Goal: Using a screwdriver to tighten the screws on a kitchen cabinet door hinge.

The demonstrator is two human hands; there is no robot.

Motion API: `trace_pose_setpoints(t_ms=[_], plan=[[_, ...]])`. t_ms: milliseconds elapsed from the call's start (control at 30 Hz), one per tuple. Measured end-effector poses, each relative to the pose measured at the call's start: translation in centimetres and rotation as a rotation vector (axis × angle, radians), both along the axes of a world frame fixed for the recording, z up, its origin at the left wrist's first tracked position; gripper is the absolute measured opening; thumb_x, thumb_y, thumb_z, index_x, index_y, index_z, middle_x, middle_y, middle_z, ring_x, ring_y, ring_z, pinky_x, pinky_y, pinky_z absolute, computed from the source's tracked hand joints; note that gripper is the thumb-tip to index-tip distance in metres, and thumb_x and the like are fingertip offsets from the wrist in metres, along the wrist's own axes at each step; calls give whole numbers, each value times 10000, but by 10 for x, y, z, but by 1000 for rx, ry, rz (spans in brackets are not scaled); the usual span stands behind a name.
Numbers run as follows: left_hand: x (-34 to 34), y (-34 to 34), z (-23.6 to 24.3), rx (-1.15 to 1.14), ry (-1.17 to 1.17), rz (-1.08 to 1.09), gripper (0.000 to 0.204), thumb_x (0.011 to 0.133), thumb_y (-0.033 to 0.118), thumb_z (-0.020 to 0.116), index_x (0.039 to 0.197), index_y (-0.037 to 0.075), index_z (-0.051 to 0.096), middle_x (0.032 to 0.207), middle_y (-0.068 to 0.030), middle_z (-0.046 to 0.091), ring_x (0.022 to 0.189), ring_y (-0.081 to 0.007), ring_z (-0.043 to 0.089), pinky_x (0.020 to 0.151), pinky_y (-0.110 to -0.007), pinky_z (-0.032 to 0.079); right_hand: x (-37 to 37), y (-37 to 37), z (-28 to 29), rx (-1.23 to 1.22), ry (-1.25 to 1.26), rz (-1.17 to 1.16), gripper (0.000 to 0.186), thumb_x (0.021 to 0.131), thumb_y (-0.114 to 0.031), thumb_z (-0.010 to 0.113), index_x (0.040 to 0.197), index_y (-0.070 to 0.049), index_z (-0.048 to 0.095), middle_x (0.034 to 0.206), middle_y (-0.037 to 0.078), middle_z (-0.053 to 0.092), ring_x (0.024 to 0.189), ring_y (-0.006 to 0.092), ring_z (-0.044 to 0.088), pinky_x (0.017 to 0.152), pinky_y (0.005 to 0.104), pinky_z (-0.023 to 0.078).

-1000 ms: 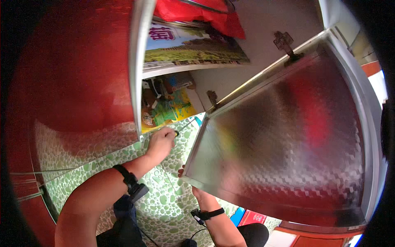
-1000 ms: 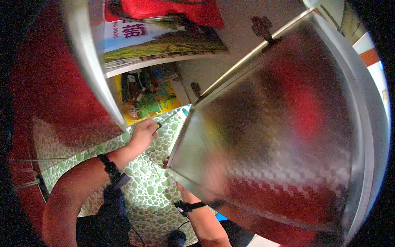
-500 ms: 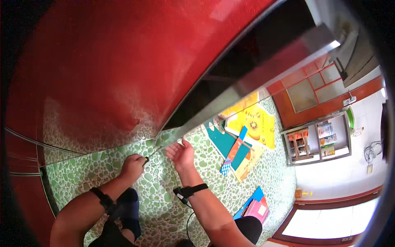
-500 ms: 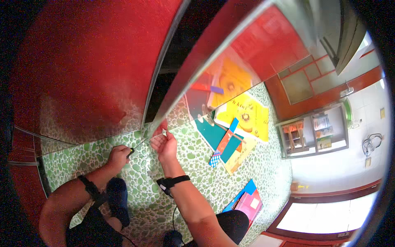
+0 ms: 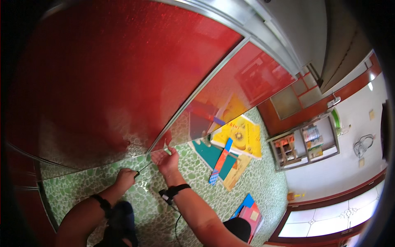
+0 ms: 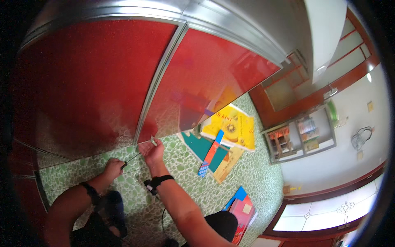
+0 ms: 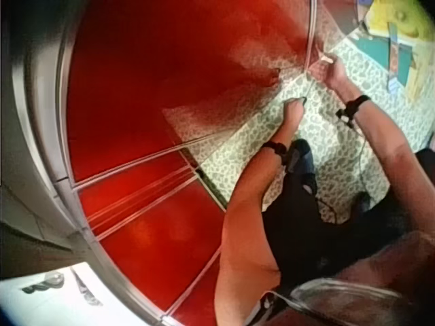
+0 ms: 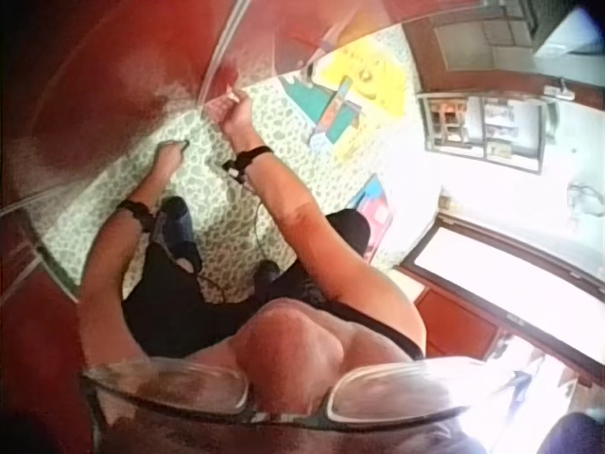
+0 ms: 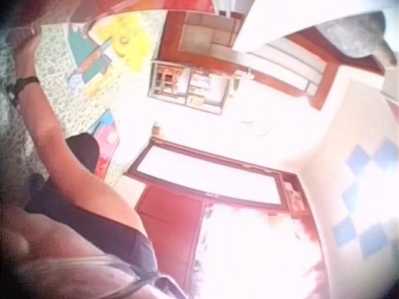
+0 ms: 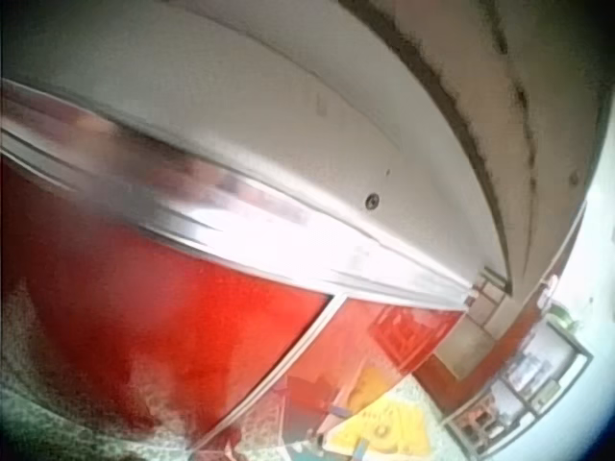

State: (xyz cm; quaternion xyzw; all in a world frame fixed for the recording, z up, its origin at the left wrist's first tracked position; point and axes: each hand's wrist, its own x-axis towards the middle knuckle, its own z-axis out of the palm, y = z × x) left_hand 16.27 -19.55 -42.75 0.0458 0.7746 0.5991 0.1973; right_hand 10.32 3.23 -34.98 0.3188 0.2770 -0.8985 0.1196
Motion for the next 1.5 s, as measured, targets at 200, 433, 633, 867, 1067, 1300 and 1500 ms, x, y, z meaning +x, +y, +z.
trace_pose_setpoints(t_ms=[200, 433, 633, 867, 1067, 1300, 1500], plan=[[-10, 32, 51, 270, -476, 232, 237, 903, 156, 572, 780, -37, 633, 613, -126, 594, 490, -203, 550, 492, -353, 415, -10, 6, -3, -103, -42, -153, 409, 792, -365, 545, 1028, -32, 526, 1120, 123, 578, 1085, 325, 545, 1037, 465, 384], [2, 6, 16, 193, -385, 209, 199, 914, 128, 577, 796, -30, 603, 594, -128, 536, 425, -199, 478, 395, -374, 343, -8, 1, 6, -37, -13, -69, 251, 828, -317, 517, 953, -99, 515, 1073, 107, 592, 1019, 307, 557, 974, 455, 427], [4, 12, 51, 107, -450, 195, 223, 925, 147, 563, 806, -35, 612, 566, -126, 541, 409, -201, 470, 393, -386, 332, -12, 4, 17, -41, -77, -112, 271, 809, -322, 523, 937, -84, 501, 1116, 136, 558, 1071, 336, 532, 1012, 459, 409], [-5, 14, 34, 87, -429, 185, 212, 906, 153, 587, 823, -36, 636, 579, -121, 554, 427, -224, 504, 403, -392, 366, -12, 10, 2, -19, -33, -70, 228, 775, -315, 528, 851, -105, 482, 936, 115, 551, 929, 321, 563, 937, 439, 461], [-20, 57, 31, -105, -601, -85, 279, 872, 212, 619, 708, -13, 636, 567, -111, 582, 398, -200, 493, 391, -359, 367, -9, 23, 4, 36, 10, -25, 146, 770, -292, 538, 805, -158, 492, 794, 45, 551, 825, 260, 572, 836, 400, 479], [-11, 123, 97, -314, -602, -610, 380, 827, 352, 641, 586, 67, 571, 513, -48, 539, 401, -135, 475, 396, -290, 363, -12, 22, -4, 113, -27, 19, 143, 770, -287, 549, 857, -177, 527, 849, 50, 602, 826, 244, 579, 833, 399, 468], [-15, 131, -24, 94, -98, -1237, 209, 886, 303, 681, 945, 104, 662, 750, -16, 612, 639, -85, 495, 549, -293, 421, -14, 0, 7, 254, -45, 120, 206, 899, -287, 457, 937, -134, 590, 663, -18, 504, 523, 107, 433, 458, 272, 317]])
